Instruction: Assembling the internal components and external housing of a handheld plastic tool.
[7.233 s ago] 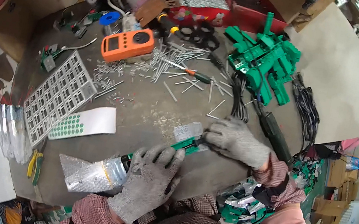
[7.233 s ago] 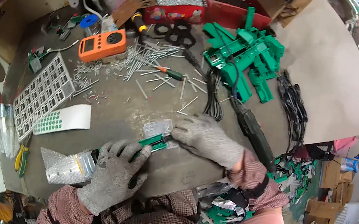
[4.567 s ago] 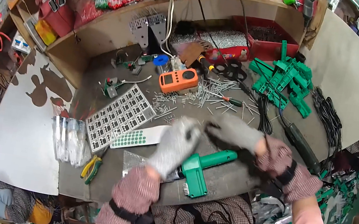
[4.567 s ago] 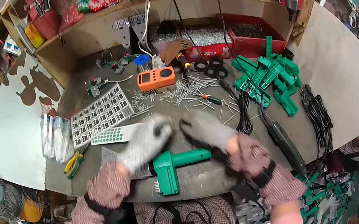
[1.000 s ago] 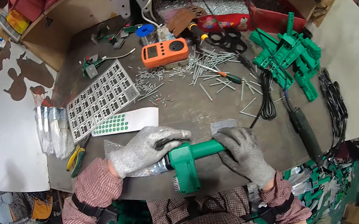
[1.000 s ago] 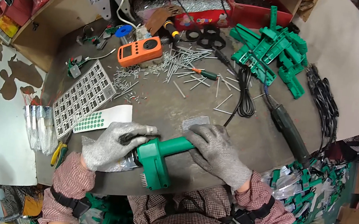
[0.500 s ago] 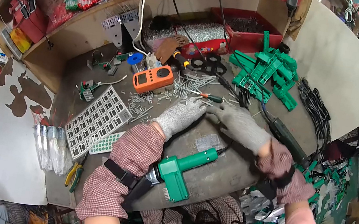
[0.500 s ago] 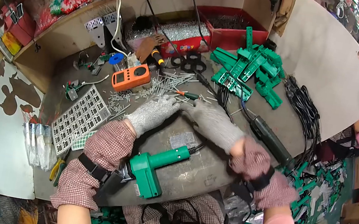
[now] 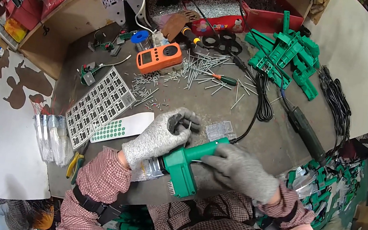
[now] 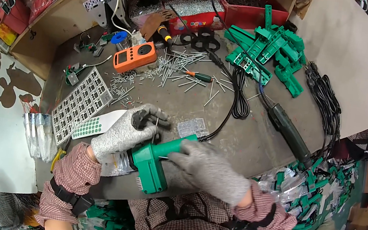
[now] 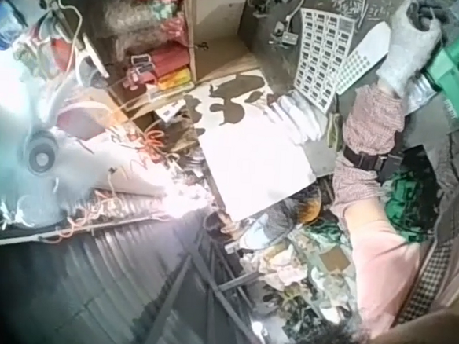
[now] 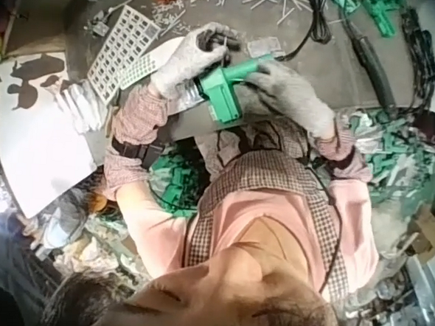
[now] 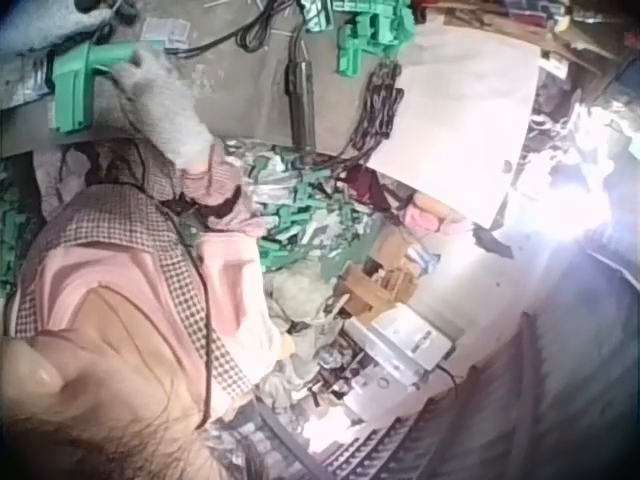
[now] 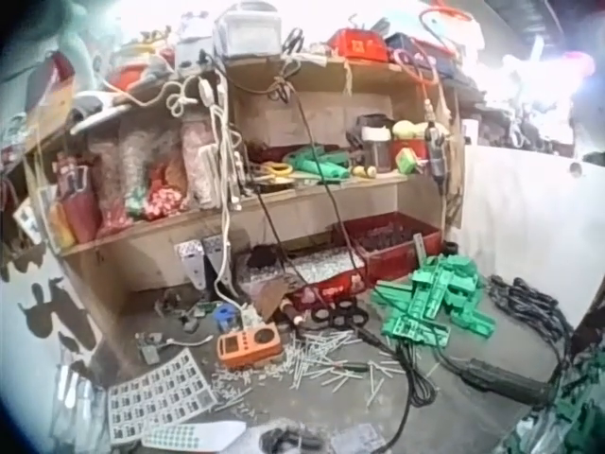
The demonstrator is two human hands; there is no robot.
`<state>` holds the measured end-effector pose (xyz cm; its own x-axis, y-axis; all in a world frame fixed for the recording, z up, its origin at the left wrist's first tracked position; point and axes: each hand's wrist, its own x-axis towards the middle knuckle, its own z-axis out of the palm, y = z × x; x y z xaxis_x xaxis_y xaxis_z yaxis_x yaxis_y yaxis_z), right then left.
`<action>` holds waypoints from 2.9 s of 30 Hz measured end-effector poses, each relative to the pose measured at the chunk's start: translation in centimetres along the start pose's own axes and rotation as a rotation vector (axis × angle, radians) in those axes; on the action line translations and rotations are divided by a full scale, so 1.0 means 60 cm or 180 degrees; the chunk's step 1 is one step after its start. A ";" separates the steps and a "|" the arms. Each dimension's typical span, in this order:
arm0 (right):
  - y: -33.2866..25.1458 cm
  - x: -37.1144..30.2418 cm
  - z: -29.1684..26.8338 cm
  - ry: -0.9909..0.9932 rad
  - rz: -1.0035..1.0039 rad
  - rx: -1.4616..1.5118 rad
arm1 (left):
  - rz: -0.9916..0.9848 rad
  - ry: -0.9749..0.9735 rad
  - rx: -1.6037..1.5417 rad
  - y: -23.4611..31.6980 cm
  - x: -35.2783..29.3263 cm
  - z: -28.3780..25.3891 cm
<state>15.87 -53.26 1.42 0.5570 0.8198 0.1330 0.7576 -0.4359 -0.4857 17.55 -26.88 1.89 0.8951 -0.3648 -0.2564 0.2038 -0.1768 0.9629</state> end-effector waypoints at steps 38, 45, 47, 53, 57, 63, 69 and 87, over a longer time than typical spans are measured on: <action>0.029 0.090 -0.057 0.2438 -0.0883 0.5169 | 0.1105 0.1621 0.3205 -0.058 -0.142 0.067; 0.029 0.093 -0.034 0.1554 -0.0734 0.4544 | 0.0968 0.1072 0.2734 -0.037 -0.087 0.080; 0.028 0.103 -0.044 0.0712 -0.1004 0.4817 | 0.0910 0.0959 0.2817 -0.029 -0.078 0.088; 0.082 0.137 -0.020 -0.0035 -0.2377 0.4292 | 0.0772 0.0838 0.3112 -0.025 -0.059 0.091; 0.033 0.144 0.004 0.1740 -0.1926 0.4436 | 0.0644 0.0738 0.3020 -0.025 -0.048 0.099; 0.042 0.109 -0.043 0.2262 -0.1490 0.4230 | 0.0715 0.0711 0.3162 -0.029 -0.054 0.099; 0.065 0.113 -0.043 0.0908 -0.1276 0.4372 | 0.0620 0.0751 0.3099 -0.033 -0.043 0.108; -0.123 0.110 0.022 -0.0117 -0.1939 0.4769 | 0.0371 0.0850 0.2923 -0.056 -0.041 0.107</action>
<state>13.52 -44.18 4.74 0.2888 0.7440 0.6025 -0.1557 0.6574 -0.7373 12.10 -31.24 -1.28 0.9739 -0.2253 -0.0265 -0.1806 -0.8404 0.5109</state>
